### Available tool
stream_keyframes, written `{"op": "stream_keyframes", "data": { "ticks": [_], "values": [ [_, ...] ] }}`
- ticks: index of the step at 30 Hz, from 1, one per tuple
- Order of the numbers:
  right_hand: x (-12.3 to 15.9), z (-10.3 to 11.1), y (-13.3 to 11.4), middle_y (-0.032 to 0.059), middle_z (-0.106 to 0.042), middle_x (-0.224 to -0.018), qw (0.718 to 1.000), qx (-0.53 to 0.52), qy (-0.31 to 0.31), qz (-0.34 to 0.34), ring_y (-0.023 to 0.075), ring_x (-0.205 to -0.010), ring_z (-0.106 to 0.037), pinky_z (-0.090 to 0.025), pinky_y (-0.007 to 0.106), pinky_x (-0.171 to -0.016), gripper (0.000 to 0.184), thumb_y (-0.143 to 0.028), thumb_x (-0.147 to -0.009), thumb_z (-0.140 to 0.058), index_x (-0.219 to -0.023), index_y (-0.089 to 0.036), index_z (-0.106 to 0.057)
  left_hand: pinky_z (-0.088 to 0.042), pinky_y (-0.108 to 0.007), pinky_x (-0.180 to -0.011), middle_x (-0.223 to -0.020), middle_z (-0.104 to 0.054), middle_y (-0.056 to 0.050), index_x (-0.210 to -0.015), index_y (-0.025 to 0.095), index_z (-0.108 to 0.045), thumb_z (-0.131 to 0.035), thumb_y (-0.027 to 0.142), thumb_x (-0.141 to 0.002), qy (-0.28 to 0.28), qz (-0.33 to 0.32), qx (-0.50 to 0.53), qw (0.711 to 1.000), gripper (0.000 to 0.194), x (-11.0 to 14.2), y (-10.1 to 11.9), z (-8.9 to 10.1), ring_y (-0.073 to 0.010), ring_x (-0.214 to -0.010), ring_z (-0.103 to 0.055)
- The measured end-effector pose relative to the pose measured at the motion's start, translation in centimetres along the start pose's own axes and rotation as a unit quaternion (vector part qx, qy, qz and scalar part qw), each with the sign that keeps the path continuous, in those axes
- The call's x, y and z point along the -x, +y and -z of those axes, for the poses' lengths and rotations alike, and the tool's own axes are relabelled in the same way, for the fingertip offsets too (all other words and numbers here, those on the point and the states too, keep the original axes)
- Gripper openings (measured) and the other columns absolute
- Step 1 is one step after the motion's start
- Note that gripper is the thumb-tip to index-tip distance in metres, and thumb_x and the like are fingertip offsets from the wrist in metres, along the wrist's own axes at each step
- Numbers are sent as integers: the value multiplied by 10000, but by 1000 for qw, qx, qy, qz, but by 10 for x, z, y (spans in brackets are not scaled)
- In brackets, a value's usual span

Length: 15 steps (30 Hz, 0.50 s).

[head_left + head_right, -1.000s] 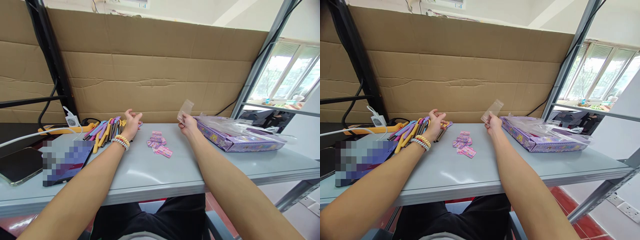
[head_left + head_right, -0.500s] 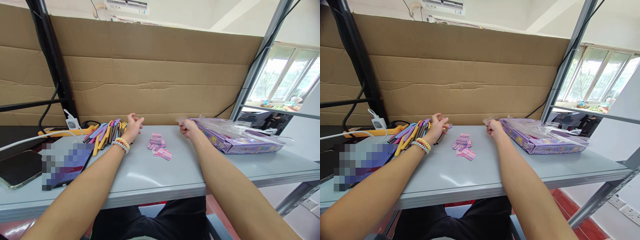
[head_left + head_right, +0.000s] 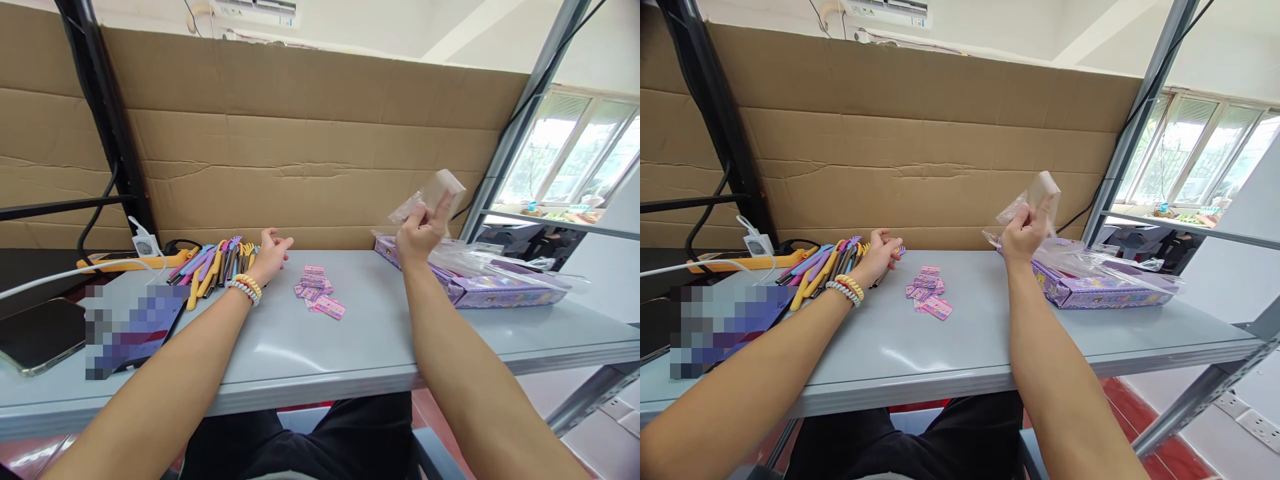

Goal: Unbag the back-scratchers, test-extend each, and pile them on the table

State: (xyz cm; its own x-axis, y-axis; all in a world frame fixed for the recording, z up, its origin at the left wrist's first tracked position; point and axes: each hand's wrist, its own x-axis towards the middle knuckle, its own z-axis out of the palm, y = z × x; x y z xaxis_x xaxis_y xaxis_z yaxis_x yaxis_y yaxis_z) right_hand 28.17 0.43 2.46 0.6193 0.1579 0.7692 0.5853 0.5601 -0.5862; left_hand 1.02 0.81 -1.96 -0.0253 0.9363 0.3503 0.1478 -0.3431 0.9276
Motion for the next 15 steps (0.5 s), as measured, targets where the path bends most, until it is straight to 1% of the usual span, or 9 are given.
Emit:
{"op": "stream_keyframes", "data": {
  "ticks": [2, 3, 5, 7, 8, 9, 11, 13, 15],
  "values": [
    [3, 0, -1, 44, -566, -697, 997, 42, -47, 55, 180, -719, -597, -463, 310, -708, 305, -272, -864, -419, -1078, -162, -606, -395, -192, -407, -1006, -456, -31, -1139, 230, -292, -531, 359, -804, -1, -1, -6, 1000, 431, 0, 0, 0, -81, -616, -533],
    [6, -1, -3, 54, -579, -700, 992, 50, -94, 74, 190, -742, -598, -459, 319, -731, 258, -248, -840, -443, -977, -157, -642, -392, -193, -402, -1008, -456, -32, -1142, 229, -291, -532, 357, -802, -1, -2, -8, 1000, 436, 0, 0, -1, -82, -614, -531],
    [12, -4, -6, 59, -608, -710, 970, 45, -225, 86, 190, -752, -591, -455, 317, -742, 182, -185, -760, -499, -817, -155, -669, -390, -192, -399, -1013, -456, -34, -1146, 225, -289, -534, 358, -799, -1, -3, -12, 1000, 445, 0, 0, -1, -83, -615, -531],
    [16, -6, -9, 33, -613, -676, 941, 29, -337, 34, 161, -673, -567, -452, 290, -672, 181, -148, -693, -524, -782, -160, -681, -392, -191, -402, -1019, -459, -35, -1148, 225, -293, -539, 359, -794, -3, -3, -18, 1000, 451, 0, 0, -1, -82, -617, -533],
    [16, -7, -8, 13, -592, -622, 930, 23, -366, -16, 140, -599, -535, -438, 272, -605, 186, -150, -680, -529, -782, -160, -684, -392, -191, -404, -1021, -462, -35, -1149, 225, -297, -541, 360, -792, -6, -2, -21, 1000, 453, 0, -1, 0, -81, -618, -534],
    [16, -7, -7, -8, -550, -552, 924, 18, -374, -73, 120, -519, -486, -405, 254, -531, 173, -168, -682, -537, -773, -156, -683, -391, -190, -406, -1020, -466, -35, -1148, 224, -302, -542, 360, -791, -9, 0, -26, 1000, 452, 0, -1, 0, -81, -617, -532],
    [14, -7, -3, -47, -425, -432, 922, 5, -347, -174, 87, -407, -367, -309, 231, -422, 127, -237, -697, -571, -712, -145, -659, -383, -188, -405, -1013, -475, -36, -1142, 219, -318, -541, 355, -792, -17, 4, -38, 999, 437, 1, 0, -1, -79, -613, -525],
    [9, -7, 3, -67, -351, -394, 924, -27, -294, -242, 68, -371, -307, -248, 219, -377, 142, -273, -690, -617, -633, -144, -601, -381, -186, -410, -1005, -486, -39, -1129, 212, -338, -536, 350, -798, -23, 9, -52, 998, 409, 3, 1, -1, -78, -613, -518],
    [3, -6, 8, -73, -349, -404, 924, -75, -214, -308, 60, -362, -298, -224, 207, -350, 148, -247, -691, -625, -614, -157, -537, -383, -186, -419, -1002, -496, -43, -1119, 207, -353, -531, 347, -806, -25, 13, -60, 998, 386, 4, 3, -2, -79, -619, -517]
  ]
}}
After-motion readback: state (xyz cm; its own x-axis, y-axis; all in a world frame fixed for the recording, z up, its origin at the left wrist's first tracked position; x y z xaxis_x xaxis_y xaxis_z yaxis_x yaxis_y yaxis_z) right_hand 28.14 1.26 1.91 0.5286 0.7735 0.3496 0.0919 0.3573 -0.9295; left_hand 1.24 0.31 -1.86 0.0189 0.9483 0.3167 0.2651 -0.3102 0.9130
